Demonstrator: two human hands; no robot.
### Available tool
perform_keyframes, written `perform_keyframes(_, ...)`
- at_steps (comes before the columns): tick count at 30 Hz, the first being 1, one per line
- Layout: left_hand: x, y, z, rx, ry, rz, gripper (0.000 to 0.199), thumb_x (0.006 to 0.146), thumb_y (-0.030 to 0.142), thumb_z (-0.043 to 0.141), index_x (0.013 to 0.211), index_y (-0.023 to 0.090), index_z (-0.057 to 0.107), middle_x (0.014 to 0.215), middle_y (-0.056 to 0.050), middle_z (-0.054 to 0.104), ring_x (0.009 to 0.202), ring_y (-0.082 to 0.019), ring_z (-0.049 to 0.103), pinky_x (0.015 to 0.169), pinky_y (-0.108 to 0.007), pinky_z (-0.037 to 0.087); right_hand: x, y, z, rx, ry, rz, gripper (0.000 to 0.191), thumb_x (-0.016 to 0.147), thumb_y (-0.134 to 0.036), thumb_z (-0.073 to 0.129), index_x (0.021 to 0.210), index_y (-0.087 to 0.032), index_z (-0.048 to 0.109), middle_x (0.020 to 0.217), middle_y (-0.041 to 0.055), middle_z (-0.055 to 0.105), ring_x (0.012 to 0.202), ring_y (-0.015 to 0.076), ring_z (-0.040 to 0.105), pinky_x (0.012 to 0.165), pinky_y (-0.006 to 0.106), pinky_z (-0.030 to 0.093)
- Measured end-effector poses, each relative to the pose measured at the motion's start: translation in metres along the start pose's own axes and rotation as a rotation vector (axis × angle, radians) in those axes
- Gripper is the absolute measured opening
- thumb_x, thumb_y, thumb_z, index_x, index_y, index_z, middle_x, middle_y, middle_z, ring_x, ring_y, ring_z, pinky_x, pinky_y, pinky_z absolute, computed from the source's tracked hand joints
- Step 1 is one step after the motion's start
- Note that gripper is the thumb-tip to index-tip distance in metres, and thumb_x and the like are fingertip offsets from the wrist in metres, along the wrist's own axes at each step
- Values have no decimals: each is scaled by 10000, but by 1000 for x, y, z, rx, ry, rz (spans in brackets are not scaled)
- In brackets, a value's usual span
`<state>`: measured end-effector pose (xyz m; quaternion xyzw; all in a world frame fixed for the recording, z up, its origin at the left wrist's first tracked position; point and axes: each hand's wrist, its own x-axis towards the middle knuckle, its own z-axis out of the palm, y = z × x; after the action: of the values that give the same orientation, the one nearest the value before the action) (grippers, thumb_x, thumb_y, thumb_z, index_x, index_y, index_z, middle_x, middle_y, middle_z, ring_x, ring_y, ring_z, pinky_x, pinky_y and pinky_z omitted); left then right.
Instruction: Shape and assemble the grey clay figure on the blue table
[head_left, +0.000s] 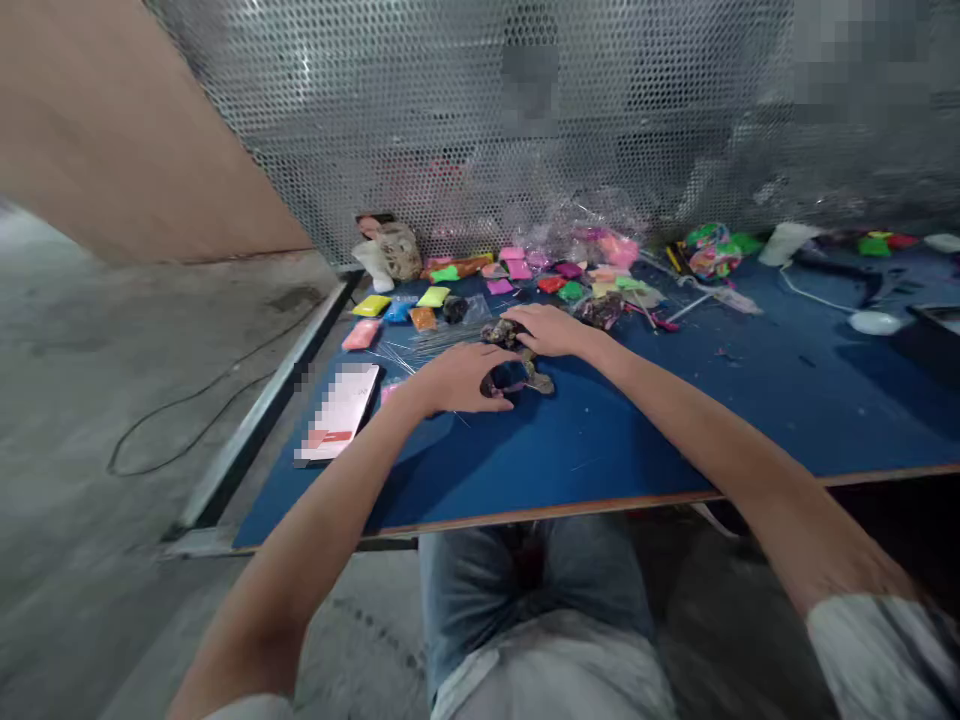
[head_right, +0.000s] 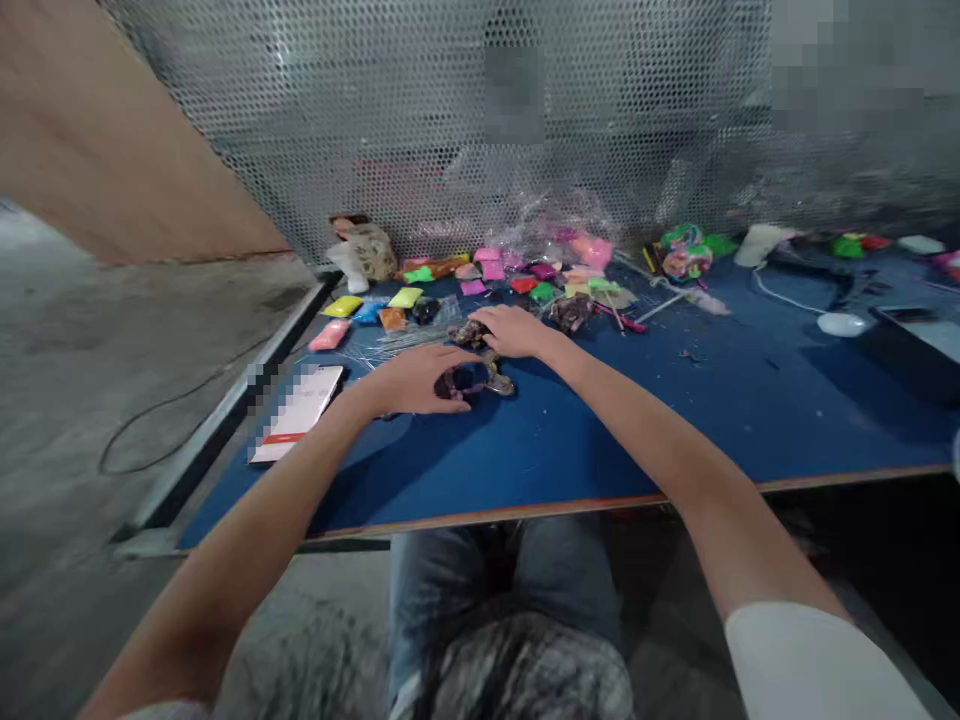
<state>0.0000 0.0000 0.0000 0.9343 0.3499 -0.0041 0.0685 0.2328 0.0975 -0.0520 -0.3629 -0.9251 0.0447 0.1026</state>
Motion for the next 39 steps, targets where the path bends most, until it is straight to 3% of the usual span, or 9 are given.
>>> perform_keyframes(5, -2, -1, 4, -70, 43, 95, 790, 843, 694, 620, 1498, 288, 450, 1515, -94, 503, 1326, -344, 529, 1084, -459, 452, -1, 7, -14, -4, 99, -85, 409, 951, -437, 559, 1268, -179, 583, 1286, 163, 639, 1154, 346, 580, 945, 484, 486)
perform_keyframes(9, 4, 6, 14, -149, 146, 190, 678, 850, 572, 685, 1428, 253, 531, 1501, -96, 519, 1339, -323, 534, 1127, -446, 442, -12, 7, -23, -11, 119, -25, 400, 890, -382, 653, 1204, -149, 572, 1085, 160, 673, 989, 329, 621, 853, 453, 495)
perform_keyframes(14, 11, 19, 24, -297, 207, 230, 724, 916, 551, 632, 1526, 246, 388, 1508, -111, 509, 1319, -277, 573, 1124, -406, 460, -55, -9, -36, 83, 325, -9, 597, 910, -295, 593, 1469, -181, 416, 1389, 163, 548, 1218, 337, 564, 1034, 490, 462)
perform_keyframes(16, 10, 16, 22, -296, 237, 221, 743, 944, 563, 587, 1554, 222, 335, 1521, -129, 495, 1346, -280, 552, 1121, -407, 460, -75, -14, -38, 69, 362, 54, 512, 935, -336, 570, 1413, -166, 502, 1317, 172, 582, 1198, 342, 580, 1037, 503, 473)
perform_keyframes(22, 6, -10, 16, -123, 350, 87, 456, 1008, 506, 487, 1342, 212, 580, 1330, -95, 656, 1198, -257, 641, 1021, -409, 505, -112, -13, -32, 112, 437, 218, 524, 954, -467, 586, 1347, -122, 596, 1328, 195, 637, 1223, 368, 605, 1044, 541, 493)
perform_keyframes(25, 8, -10, 19, -121, 435, 31, 540, 992, 516, 516, 1445, 225, 474, 1292, -90, 679, 1128, -244, 671, 972, -407, 521, -113, -15, -29, 94, 421, 195, 520, 981, -464, 556, 1363, -112, 587, 1332, 199, 645, 1219, 359, 618, 1027, 527, 507)
perform_keyframes(29, 12, 6, 24, -109, 536, 68, 794, 926, 595, 602, 1555, 216, 299, 1373, -119, 629, 1156, -258, 658, 996, -396, 500, -105, -29, -33, -23, 299, 7, 444, 1020, -385, 496, 1354, -105, 585, 1210, 194, 691, 1085, 333, 665, 926, 481, 539)
perform_keyframes(33, 13, 16, 27, -28, 591, 48, 781, 899, 659, 595, 1509, 219, 383, 1380, -122, 619, 1218, -293, 623, 1004, -405, 479, -93, -43, -34, -106, 223, -120, 356, 1026, -318, 479, 1275, -107, 621, 1051, 168, 709, 932, 293, 674, 822, 420, 524)
perform_keyframes(39, 14, 15, 29, 102, 620, -8, 823, 823, 746, 621, 1417, 194, 481, 1305, -130, 664, 1190, -302, 627, 1005, -422, 432, -84, -55, -29, -76, 282, -176, 301, 1037, -357, 471, 1088, -133, 665, 956, 137, 713, 887, 264, 651, 811, 376, 471)
